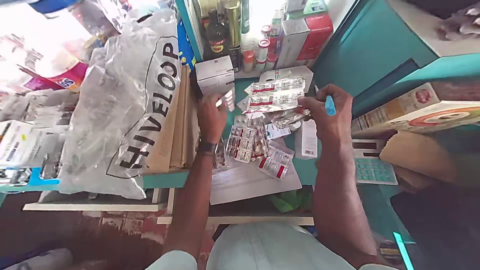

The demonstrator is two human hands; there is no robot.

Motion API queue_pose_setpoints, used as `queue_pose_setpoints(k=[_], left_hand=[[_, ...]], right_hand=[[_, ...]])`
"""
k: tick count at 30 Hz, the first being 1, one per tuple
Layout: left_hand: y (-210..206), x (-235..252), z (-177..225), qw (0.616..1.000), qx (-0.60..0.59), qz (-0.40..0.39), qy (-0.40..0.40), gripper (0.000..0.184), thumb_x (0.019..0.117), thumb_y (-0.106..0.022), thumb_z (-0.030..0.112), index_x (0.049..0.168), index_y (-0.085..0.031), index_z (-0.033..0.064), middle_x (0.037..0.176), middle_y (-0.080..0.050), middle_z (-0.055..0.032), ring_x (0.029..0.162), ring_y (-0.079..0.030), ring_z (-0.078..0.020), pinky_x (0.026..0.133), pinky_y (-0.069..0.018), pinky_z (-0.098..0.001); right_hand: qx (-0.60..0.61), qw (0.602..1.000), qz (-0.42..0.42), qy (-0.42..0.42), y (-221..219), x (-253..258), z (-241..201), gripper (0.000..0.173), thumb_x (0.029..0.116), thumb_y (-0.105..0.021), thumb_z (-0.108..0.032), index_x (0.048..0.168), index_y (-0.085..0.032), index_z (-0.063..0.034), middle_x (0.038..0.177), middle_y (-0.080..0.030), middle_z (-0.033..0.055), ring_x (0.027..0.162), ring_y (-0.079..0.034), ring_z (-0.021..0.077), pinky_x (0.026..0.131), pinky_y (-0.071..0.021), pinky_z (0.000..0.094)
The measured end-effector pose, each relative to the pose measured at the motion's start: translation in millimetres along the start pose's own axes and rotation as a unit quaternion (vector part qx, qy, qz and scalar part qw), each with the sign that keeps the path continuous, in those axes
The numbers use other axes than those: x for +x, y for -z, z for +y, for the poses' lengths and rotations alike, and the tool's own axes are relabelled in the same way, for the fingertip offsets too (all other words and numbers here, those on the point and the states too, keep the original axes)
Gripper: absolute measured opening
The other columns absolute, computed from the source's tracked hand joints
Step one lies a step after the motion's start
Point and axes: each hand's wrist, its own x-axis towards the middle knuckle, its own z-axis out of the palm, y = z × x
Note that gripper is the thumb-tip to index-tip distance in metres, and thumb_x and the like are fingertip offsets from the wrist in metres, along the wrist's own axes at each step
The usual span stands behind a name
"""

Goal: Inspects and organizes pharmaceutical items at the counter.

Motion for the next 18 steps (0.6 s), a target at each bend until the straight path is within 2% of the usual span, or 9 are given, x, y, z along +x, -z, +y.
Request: queue_pose_setpoints(k=[2,4,5,7,10,12,16,18], left_hand=[[2,-40,3,0.993,-0.005,0.081,-0.082,0.020,0.0982,-0.064,0.016,0.113,-0.074,0.0060,0.122,-0.065,-0.0208,0.117,-0.060,-0.0383,0.101,-0.0494,-0.0537],[-18,-84,-6,0.981,-0.007,0.116,-0.154,0.016,0.0928,-0.068,0.010,0.104,-0.079,0.0072,0.110,-0.070,-0.0200,0.108,-0.065,-0.0379,0.094,-0.0530,-0.0510],[-30,-103,-13,0.975,0.004,0.116,-0.188,0.015,0.0916,-0.069,0.008,0.103,-0.079,0.0073,0.105,-0.072,-0.0182,0.103,-0.067,-0.0362,0.092,-0.0553,-0.0489],[-49,-130,-27,0.966,0.022,0.111,-0.231,0.013,0.0904,-0.068,0.005,0.096,-0.079,0.0062,0.098,-0.073,-0.0164,0.095,-0.070,-0.0339,0.089,-0.0573,-0.0450],[-56,-144,-37,0.967,0.034,0.094,-0.236,0.012,0.0903,-0.066,0.002,0.090,-0.077,0.0039,0.095,-0.073,-0.0172,0.092,-0.070,-0.0343,0.086,-0.0583,-0.0438],[-56,-148,-40,0.967,0.045,0.089,-0.235,0.012,0.0908,-0.065,0.001,0.087,-0.075,0.0038,0.094,-0.072,-0.0168,0.092,-0.070,-0.0337,0.086,-0.0582,-0.0434],[-56,-153,-43,0.974,0.033,0.070,-0.211,0.011,0.0885,-0.065,-0.001,0.086,-0.075,0.0016,0.094,-0.072,-0.0183,0.095,-0.070,-0.0362,0.087,-0.0581,-0.0453],[-58,-155,-44,0.976,0.032,0.075,-0.201,0.009,0.0853,-0.065,-0.003,0.084,-0.073,0.0006,0.095,-0.072,-0.0185,0.098,-0.069,-0.0367,0.088,-0.0579,-0.0446]], right_hand=[[-0.003,1.000,0.009,0.017,10,-7,-3,0.025,0.0853,-0.078,-0.019,0.088,-0.055,-0.0106,0.073,-0.057,-0.0019,0.057,-0.058,0.0082,0.052,-0.0544,0.0300],[-0.022,0.999,0.014,0.035,18,-14,-4,0.025,0.0878,-0.076,-0.023,0.086,-0.053,-0.0149,0.070,-0.056,-0.0044,0.054,-0.054,0.0044,0.049,-0.0484,0.0256],[-0.028,0.999,0.016,0.037,19,-13,-4,0.025,0.0869,-0.077,-0.022,0.087,-0.053,-0.0141,0.071,-0.057,-0.0052,0.055,-0.053,0.0032,0.050,-0.0472,0.0244],[-0.045,0.998,0.022,0.031,18,-8,-1,0.027,0.0833,-0.079,-0.019,0.090,-0.055,-0.0095,0.072,-0.059,-0.0037,0.058,-0.058,0.0042,0.055,-0.0523,0.0266],[-0.070,0.997,0.026,0.020,15,-6,8,0.029,0.0836,-0.080,-0.022,0.091,-0.056,-0.0073,0.074,-0.058,-0.0001,0.061,-0.057,0.0084,0.058,-0.0526,0.0318],[-0.081,0.996,0.029,0.022,13,-7,10,0.030,0.0838,-0.080,-0.024,0.090,-0.056,-0.0073,0.075,-0.054,-0.0002,0.063,-0.052,0.0084,0.060,-0.0479,0.0319],[-0.086,0.996,0.027,0.028,12,-10,10,0.030,0.0830,-0.080,-0.026,0.089,-0.055,-0.0088,0.073,-0.056,-0.0003,0.060,-0.055,0.0091,0.056,-0.0499,0.0329],[-0.073,0.997,0.017,0.031,13,-10,12,0.030,0.0833,-0.080,-0.026,0.090,-0.056,-0.0083,0.076,-0.061,0.0011,0.062,-0.062,0.0111,0.057,-0.0560,0.0350]])
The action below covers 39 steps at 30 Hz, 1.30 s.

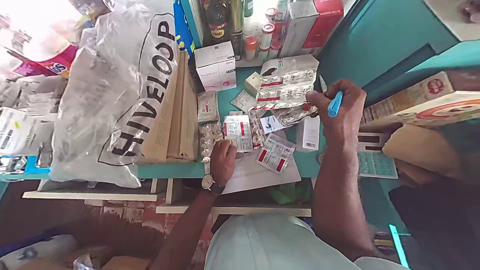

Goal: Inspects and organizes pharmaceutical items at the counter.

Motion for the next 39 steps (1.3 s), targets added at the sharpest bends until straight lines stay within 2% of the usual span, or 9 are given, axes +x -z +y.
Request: queue_pose_setpoints(k=[10,17,20,23,26,29,32,36,39], left_hand=[[20,-10,13,0.997,-0.007,0.070,-0.009,0.007,0.0844,-0.068,0.003,0.081,-0.074,0.0039,0.093,-0.074,-0.0152,0.093,-0.070,-0.0324,0.086,-0.0561,-0.0436],[94,-79,71,0.972,-0.168,0.080,-0.144,0.012,0.1014,-0.058,0.016,0.113,-0.060,0.0152,0.107,-0.063,-0.0054,0.095,-0.061,-0.0199,0.090,-0.0517,-0.0327],[93,-94,73,0.971,-0.208,0.063,-0.096,0.009,0.1006,-0.059,0.018,0.108,-0.061,0.0136,0.095,-0.065,-0.0055,0.086,-0.061,-0.0195,0.084,-0.0521,-0.0305],[93,-94,73,0.965,-0.237,0.089,0.067,0.013,0.0991,-0.065,0.025,0.103,-0.061,0.0135,0.089,-0.067,-0.0027,0.082,-0.065,-0.0116,0.077,-0.0559,-0.0241],[88,-78,68,0.905,-0.297,0.172,0.252,0.021,0.0907,-0.076,0.017,0.105,-0.065,0.0058,0.092,-0.071,0.0033,0.083,-0.068,0.0003,0.074,-0.0607,-0.0197],[79,-47,47,0.804,-0.407,0.197,0.386,0.025,0.0876,-0.070,-0.001,0.111,-0.060,-0.0046,0.094,-0.071,-0.0023,0.085,-0.070,-0.0074,0.078,-0.0625,-0.0274],[64,-19,25,0.730,-0.454,0.176,0.480,0.030,0.0952,-0.066,0.004,0.122,-0.057,-0.0065,0.099,-0.070,-0.0125,0.087,-0.071,-0.0172,0.077,-0.0634,-0.0353],[44,11,12,0.649,-0.517,0.188,0.526,0.036,0.1018,-0.060,0.007,0.135,-0.047,-0.0025,0.110,-0.065,-0.0153,0.089,-0.070,-0.0201,0.075,-0.0624,-0.0366],[36,21,10,0.623,-0.597,0.158,0.480,0.042,0.1065,-0.048,0.007,0.147,-0.038,0.0023,0.130,-0.059,-0.0157,0.111,-0.066,-0.0231,0.096,-0.0573,-0.0391]], right_hand=[[-0.007,1.000,-0.009,0.017,3,-6,1,0.031,0.0847,-0.079,-0.026,0.094,-0.059,-0.0048,0.078,-0.060,0.0023,0.065,-0.060,0.0109,0.062,-0.0554,0.0353],[-0.027,0.996,-0.076,0.046,-12,-19,14,0.029,0.0906,-0.074,-0.036,0.098,-0.057,-0.0144,0.078,-0.059,-0.0018,0.060,-0.057,0.0083,0.055,-0.0511,0.0332],[-0.007,0.991,-0.123,0.046,-36,-17,18,0.027,0.0902,-0.074,-0.031,0.098,-0.058,-0.0116,0.078,-0.057,0.0012,0.061,-0.054,0.0116,0.056,-0.0480,0.0357],[-0.008,0.984,-0.164,0.069,-53,-18,20,0.025,0.0920,-0.074,-0.030,0.096,-0.056,-0.0129,0.074,-0.057,0.0001,0.057,-0.053,0.0100,0.053,-0.0462,0.0316],[-0.057,0.981,-0.160,0.090,-61,-17,18,0.032,0.0916,-0.076,-0.034,0.094,-0.056,-0.0083,0.073,-0.058,0.0073,0.059,-0.055,0.0204,0.055,-0.0453,0.0426],[-0.132,0.975,-0.134,0.120,-70,-21,9,0.034,0.0951,-0.073,-0.035,0.095,-0.060,-0.0035,0.076,-0.061,0.0171,0.064,-0.059,0.0352,0.057,-0.0452,0.0568],[-0.162,0.971,-0.118,0.129,-78,-24,1,0.024,0.0956,-0.073,-0.025,0.097,-0.063,-0.0025,0.081,-0.064,0.0202,0.069,-0.063,0.0403,0.059,-0.0485,0.0614],[-0.112,0.975,-0.119,0.152,-73,-29,4,0.018,0.0938,-0.072,-0.014,0.104,-0.066,-0.0008,0.092,-0.069,0.0183,0.076,-0.067,0.0339,0.066,-0.0549,0.0561],[-0.050,0.983,-0.105,0.140,-55,-24,7,0.015,0.0929,-0.070,-0.015,0.100,-0.066,-0.0023,0.107,-0.075,0.0121,0.095,-0.073,0.0221,0.084,-0.0590,0.0446]])
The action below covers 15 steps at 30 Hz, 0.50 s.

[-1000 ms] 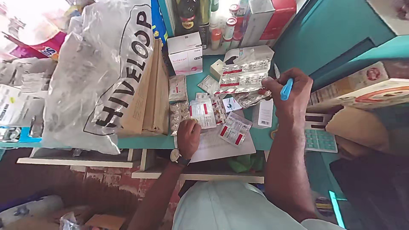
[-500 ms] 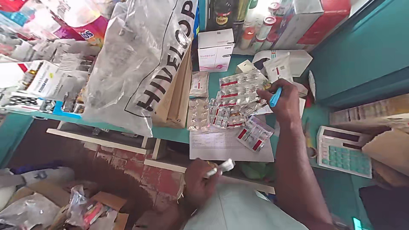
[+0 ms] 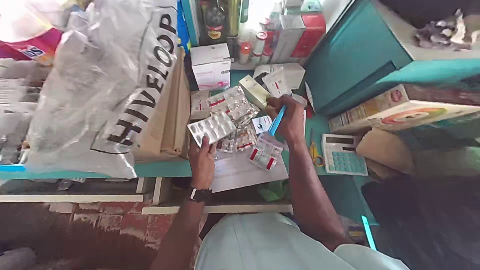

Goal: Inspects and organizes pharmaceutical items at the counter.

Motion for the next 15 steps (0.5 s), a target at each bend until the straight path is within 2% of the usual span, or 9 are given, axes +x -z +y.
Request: queue_pose_setpoints(k=[3,5,7,8,9,11,12,13,15], left_hand=[[13,4,-3,0.986,0.144,-0.077,-0.047,0.059,0.0999,-0.060,0.007,0.154,-0.036,0.0076,0.140,-0.059,-0.0117,0.122,-0.061,-0.0194,0.104,-0.0526,-0.0374],[26,-2,3,0.930,0.343,-0.094,-0.090,0.076,0.0949,-0.071,0.019,0.159,-0.031,0.0044,0.146,-0.055,-0.0142,0.128,-0.059,-0.0198,0.107,-0.0509,-0.0374],[44,-18,10,0.815,0.529,-0.124,-0.199,0.058,0.0907,-0.075,0.031,0.137,-0.060,0.0002,0.133,-0.063,-0.0199,0.123,-0.061,-0.0316,0.105,-0.0497,-0.0508],[54,-29,14,0.752,0.590,-0.164,-0.243,0.052,0.0879,-0.077,0.039,0.126,-0.070,0.0042,0.129,-0.066,-0.0206,0.123,-0.060,-0.0379,0.105,-0.0474,-0.0568],[66,-40,14,0.684,0.639,-0.213,-0.280,0.053,0.0853,-0.076,0.051,0.122,-0.074,0.0114,0.128,-0.067,-0.0193,0.123,-0.060,-0.0400,0.104,-0.0472,-0.0585],[86,-55,8,0.560,0.706,-0.285,-0.328,0.064,0.0820,-0.074,0.061,0.132,-0.069,0.0206,0.135,-0.063,-0.0215,0.124,-0.059,-0.0433,0.102,-0.0478,-0.0599],[94,-57,2,0.521,0.722,-0.296,-0.346,0.064,0.0841,-0.074,0.055,0.138,-0.064,0.0219,0.138,-0.061,-0.0221,0.125,-0.059,-0.0427,0.103,-0.0479,-0.0576],[101,-56,-3,0.506,0.723,-0.295,-0.367,0.058,0.0866,-0.076,0.040,0.140,-0.063,0.0205,0.138,-0.060,-0.0224,0.124,-0.060,-0.0417,0.103,-0.0482,-0.0553],[112,-51,-9,0.517,0.682,-0.274,-0.439,0.040,0.0876,-0.071,0.012,0.128,-0.070,0.0147,0.124,-0.069,-0.0190,0.114,-0.065,-0.0377,0.100,-0.0514,-0.0506]], right_hand=[[0.046,0.998,-0.019,0.033,24,-29,0,0.015,0.0946,-0.071,-0.017,0.100,-0.064,-0.0042,0.108,-0.074,0.0091,0.090,-0.072,0.0154,0.079,-0.0601,0.0351],[0.048,0.994,-0.084,0.049,35,-57,0,0.020,0.0911,-0.074,-0.022,0.099,-0.066,-0.0057,0.108,-0.074,0.0068,0.089,-0.072,0.0132,0.077,-0.0608,0.0340],[0.003,0.983,-0.168,0.074,31,-89,6,0.032,0.0859,-0.080,-0.033,0.098,-0.070,-0.0041,0.112,-0.073,0.0085,0.093,-0.070,0.0174,0.081,-0.0580,0.0416],[-0.036,0.974,-0.201,0.100,24,-105,12,0.038,0.0854,-0.080,-0.039,0.098,-0.073,-0.0043,0.120,-0.072,0.0084,0.104,-0.069,0.0199,0.091,-0.0560,0.0449],[-0.081,0.963,-0.229,0.118,16,-121,19,0.039,0.0870,-0.078,-0.044,0.093,-0.071,-0.0068,0.132,-0.069,0.0063,0.127,-0.062,0.0232,0.109,-0.0472,0.0493],[-0.119,0.952,-0.250,0.134,3,-139,34,0.032,0.0916,-0.073,-0.039,0.091,-0.070,-0.0067,0.138,-0.066,0.0077,0.142,-0.050,0.0295,0.122,-0.0312,0.0555],[-0.123,0.953,-0.244,0.133,3,-141,39,0.027,0.0949,-0.069,-0.033,0.093,-0.071,-0.0056,0.136,-0.067,0.0091,0.140,-0.052,0.0303,0.122,-0.0328,0.0551],[-0.132,0.957,-0.221,0.136,5,-137,38,0.021,0.0960,-0.063,-0.024,0.095,-0.072,-0.0054,0.129,-0.071,0.0093,0.132,-0.060,0.0296,0.115,-0.0430,0.0525],[-0.148,0.961,-0.186,0.139,11,-125,30,0.021,0.0950,-0.061,-0.016,0.108,-0.074,-0.0071,0.104,-0.075,0.0116,0.094,-0.073,0.0297,0.080,-0.0599,0.0494]])
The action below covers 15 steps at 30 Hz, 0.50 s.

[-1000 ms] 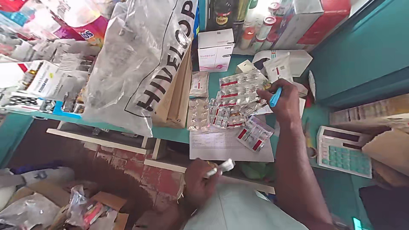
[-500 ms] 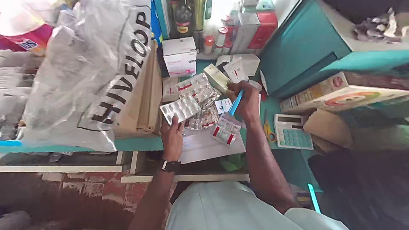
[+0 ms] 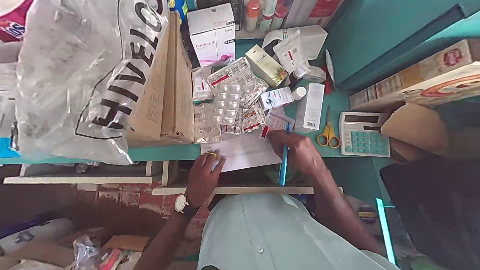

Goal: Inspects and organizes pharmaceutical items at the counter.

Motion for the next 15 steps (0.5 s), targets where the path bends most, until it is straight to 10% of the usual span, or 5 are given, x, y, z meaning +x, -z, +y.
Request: queue_pose_setpoints(k=[3,12,15], left_hand=[[18,0,1,0.994,-0.004,0.103,-0.043,0.021,0.0977,-0.061,0.009,0.113,-0.074,0.0131,0.100,-0.073,-0.0092,0.096,-0.068,-0.0272,0.094,-0.0516,-0.0434],[130,6,7,0.980,-0.083,0.160,-0.081,0.020,0.1006,-0.057,0.019,0.116,-0.069,0.0161,0.093,-0.065,-0.0042,0.089,-0.061,-0.0203,0.086,-0.0503,-0.0352],[153,3,11,0.980,-0.080,0.179,-0.036,0.022,0.1005,-0.055,0.022,0.114,-0.071,0.0169,0.093,-0.063,-0.0015,0.091,-0.059,-0.0154,0.090,-0.0480,-0.0294]], right_hand=[[-0.025,0.999,0.021,0.023,12,17,-4,0.021,0.0937,-0.061,-0.016,0.108,-0.073,-0.0070,0.079,-0.070,0.0119,0.068,-0.069,0.0307,0.059,-0.0556,0.0485],[0.034,0.999,-0.017,0.007,3,28,20,0.014,0.0918,-0.065,-0.006,0.102,-0.075,-0.0058,0.083,-0.071,0.0120,0.071,-0.070,0.0298,0.063,-0.0575,0.0517],[0.166,0.986,0.014,-0.014,11,21,13,0.018,0.0885,-0.075,-0.016,0.103,-0.074,-0.0048,0.090,-0.073,0.0066,0.074,-0.069,0.0166,0.068,-0.0581,0.0387]])
